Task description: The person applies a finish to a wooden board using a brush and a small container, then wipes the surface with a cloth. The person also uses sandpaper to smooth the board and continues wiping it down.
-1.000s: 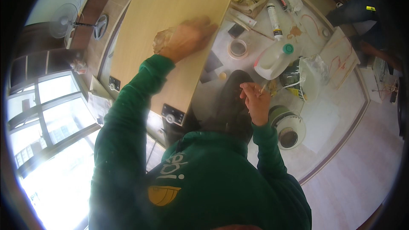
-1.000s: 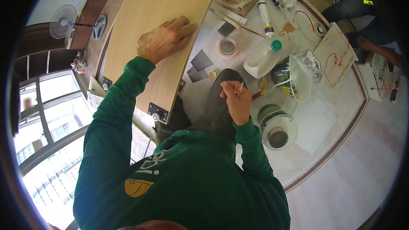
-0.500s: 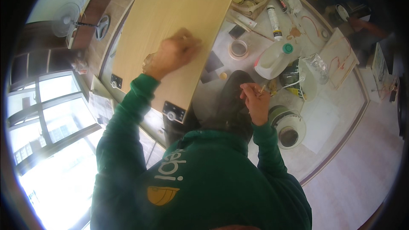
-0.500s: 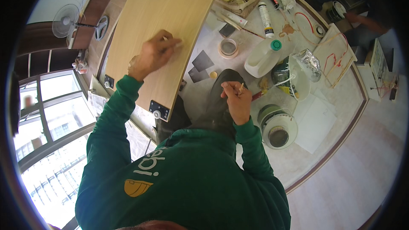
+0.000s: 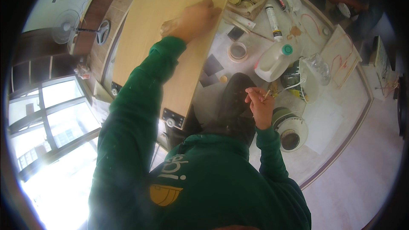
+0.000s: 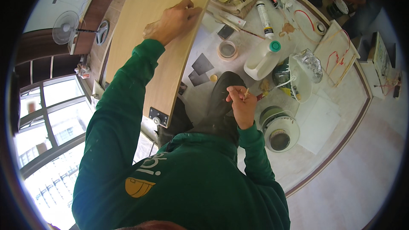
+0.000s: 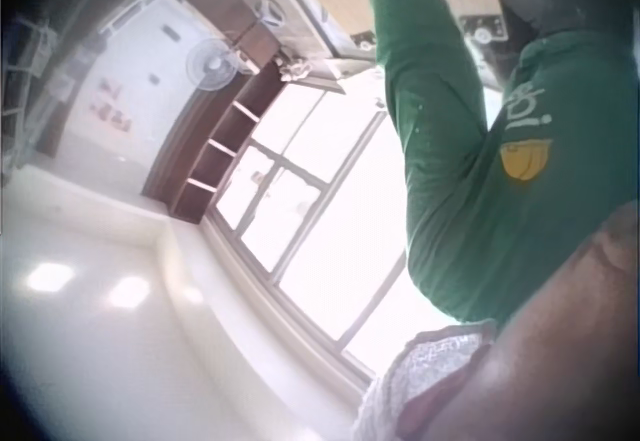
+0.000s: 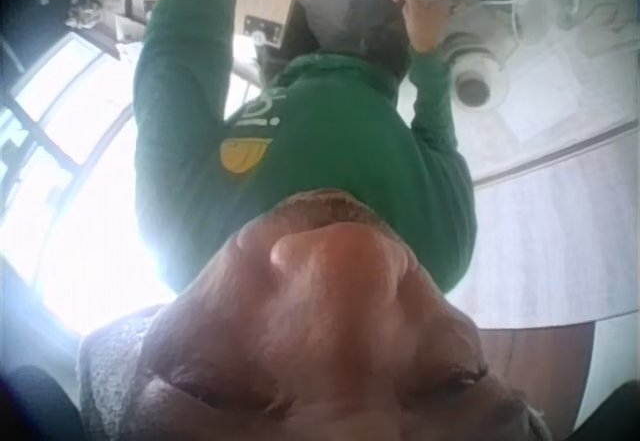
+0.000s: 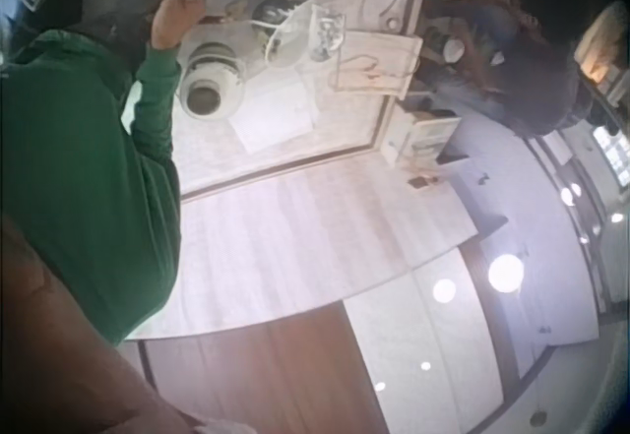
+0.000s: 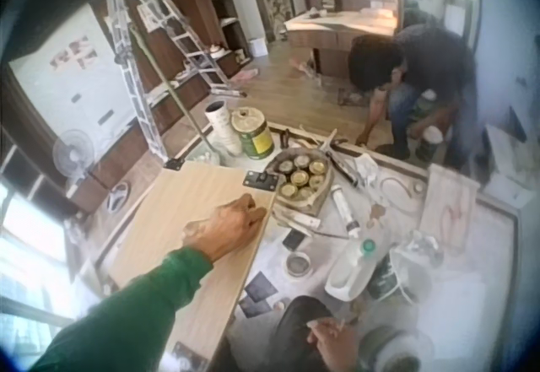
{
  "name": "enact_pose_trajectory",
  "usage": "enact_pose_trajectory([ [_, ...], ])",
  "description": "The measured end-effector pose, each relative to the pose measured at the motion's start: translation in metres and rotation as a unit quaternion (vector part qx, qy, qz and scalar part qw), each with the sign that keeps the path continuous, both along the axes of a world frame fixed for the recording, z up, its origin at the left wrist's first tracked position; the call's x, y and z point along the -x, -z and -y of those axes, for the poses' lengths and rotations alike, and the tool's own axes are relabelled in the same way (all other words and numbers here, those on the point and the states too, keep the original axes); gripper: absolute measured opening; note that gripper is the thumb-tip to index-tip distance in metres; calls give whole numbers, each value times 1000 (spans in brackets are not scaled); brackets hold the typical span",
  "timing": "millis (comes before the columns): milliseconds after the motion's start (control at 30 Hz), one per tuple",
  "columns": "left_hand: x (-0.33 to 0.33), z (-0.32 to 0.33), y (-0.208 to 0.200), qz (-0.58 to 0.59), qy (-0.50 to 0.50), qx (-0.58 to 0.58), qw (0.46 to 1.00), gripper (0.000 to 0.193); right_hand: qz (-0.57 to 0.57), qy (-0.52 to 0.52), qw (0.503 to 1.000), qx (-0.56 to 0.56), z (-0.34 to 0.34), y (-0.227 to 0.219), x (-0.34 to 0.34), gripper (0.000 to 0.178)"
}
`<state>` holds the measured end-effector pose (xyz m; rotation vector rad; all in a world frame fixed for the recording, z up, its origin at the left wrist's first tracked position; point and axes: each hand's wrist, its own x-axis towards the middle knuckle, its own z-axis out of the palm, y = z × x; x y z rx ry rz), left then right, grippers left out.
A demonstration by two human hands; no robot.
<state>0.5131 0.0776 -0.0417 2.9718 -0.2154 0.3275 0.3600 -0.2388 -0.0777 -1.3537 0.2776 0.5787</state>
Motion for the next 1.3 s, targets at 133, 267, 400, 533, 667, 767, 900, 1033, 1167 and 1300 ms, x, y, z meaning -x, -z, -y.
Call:
enact_pose_trajectory([
  [133, 8, 6, -9, 26, 73, -48, 996, 24, 8, 10, 1000, -7, 1, 3, -1, 20],
  [267, 19, 4, -17, 15, 84, -61, 994, 25, 5, 3, 1000, -6, -2, -2, -3, 20],
  [400, 36, 4, -22, -12, 91, -65, 994, 25, 3, 4, 1000, -20, 1, 2, -1, 19],
  [533, 53, 8, -22, -19, 94, -46, 994, 25, 10, 3, 1000, -19, 3, 4, 2, 18],
  [667, 70, 10, -23, -21, 92, -43, 995, 25, 21, 0, 999, -26, 0, 3, 5, 18],
  [767, 82, 13, -27, -17, 97, -33, 995, 24, 22, -7, 999, -28, 0, 3, 6, 18],
  [900, 94, 14, -27, -5, 107, -10, 994, 23, 25, -12, 999, -21, 2, 0, 8, 18],
  [1033, 109, 16, -29, 1, 106, -3, 994, 23, 27, -10, 999, -15, 2, -2, 9, 18],
  [1167, 121, 18, -30, -2, 104, 1, 995, 23, 36, -9, 999, -12, 2, -1, 11, 17],
  [1300, 133, 17, -28, 8, 110, 2, 994, 22, 35, -13, 999, -14, 3, -4, 13, 17],
])
